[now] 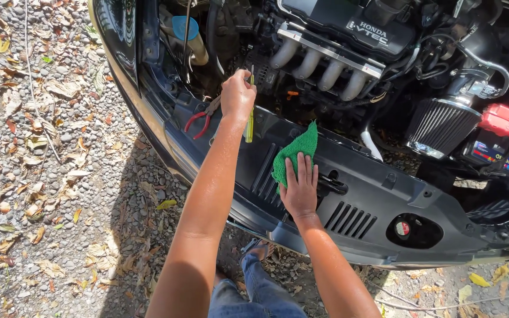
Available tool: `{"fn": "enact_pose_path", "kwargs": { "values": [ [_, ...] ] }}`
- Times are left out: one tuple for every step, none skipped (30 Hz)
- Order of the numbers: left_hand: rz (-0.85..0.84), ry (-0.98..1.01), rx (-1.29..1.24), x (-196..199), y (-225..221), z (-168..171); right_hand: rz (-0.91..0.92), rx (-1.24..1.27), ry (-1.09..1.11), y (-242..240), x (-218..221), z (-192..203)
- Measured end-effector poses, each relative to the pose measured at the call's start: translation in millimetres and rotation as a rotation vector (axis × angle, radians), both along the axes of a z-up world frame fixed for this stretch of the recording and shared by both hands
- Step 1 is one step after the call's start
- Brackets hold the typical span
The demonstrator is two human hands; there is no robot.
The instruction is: Cleaning the plastic trim and components of a car's engine bay and front bumper using a microfiber cloth and organizing tools.
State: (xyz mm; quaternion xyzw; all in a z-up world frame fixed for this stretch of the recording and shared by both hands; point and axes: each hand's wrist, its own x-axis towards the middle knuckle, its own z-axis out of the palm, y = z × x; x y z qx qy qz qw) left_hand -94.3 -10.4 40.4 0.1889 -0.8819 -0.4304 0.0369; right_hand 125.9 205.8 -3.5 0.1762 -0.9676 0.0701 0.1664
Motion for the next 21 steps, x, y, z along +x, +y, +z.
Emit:
{"fn": "enact_pose_path", "kwargs": {
  "values": [
    [-0.013,-0.01,-0.038,2,0,2,0.001,-0.013,0.001,0,0,0],
    [-0.025,-0.019,-0.077,4,0,4,0.002,-0.026,0.003,-1,0,0],
    [-0.026,-0.019,-0.078,7,1,4,0.001,-0.028,0.003,0,1,0],
    [-0.046,-0.009,-0.088,9,1,4,0.0,-0.029,0.001,0,1,1],
    [-0.064,0.001,-0.099,11,1,5,0.002,-0.03,0.0,0,1,1],
    [-0.063,0.003,-0.101,13,2,5,0.003,-0.032,0.002,0,0,1],
    [-0.069,-0.003,-0.117,15,3,5,0.004,-0.029,-0.011,0,0,0],
    [-0.075,-0.009,-0.134,18,5,4,0.005,-0.027,-0.024,1,0,0],
    [-0.075,-0.01,-0.134,17,5,2,0.006,-0.027,-0.024,1,0,-1],
    [-0.077,-0.011,-0.141,17,5,0,0.005,-0.026,-0.021,1,0,-1],
    [-0.08,-0.015,-0.146,17,6,-2,0.004,-0.023,-0.02,1,1,-1],
    [-0.08,-0.017,-0.145,18,6,-3,0.003,-0.022,-0.022,1,1,-1],
    [-0.086,0.004,-0.152,18,6,-3,0.006,-0.024,-0.026,1,1,-1],
    [-0.091,0.024,-0.159,18,6,-3,0.008,-0.026,-0.029,1,1,-1],
    [-0.09,0.024,-0.159,20,6,1,0.009,-0.026,-0.029,2,0,-1],
    [-0.09,0.035,-0.161,22,7,6,0.009,-0.02,-0.027,2,0,0],
    [-0.089,0.043,-0.162,25,7,9,0.01,-0.015,-0.027,2,1,0],
    [-0.088,0.043,-0.162,27,6,14,0.011,-0.015,-0.028,1,1,0],
    [-0.087,0.067,-0.145,29,5,18,0.007,-0.022,-0.028,1,1,0],
    [-0.086,0.091,-0.129,31,4,22,0.002,-0.029,-0.027,0,1,-1],
    [-0.082,0.086,-0.129,36,4,27,0.006,-0.029,-0.033,2,1,-4]
  ]
}}
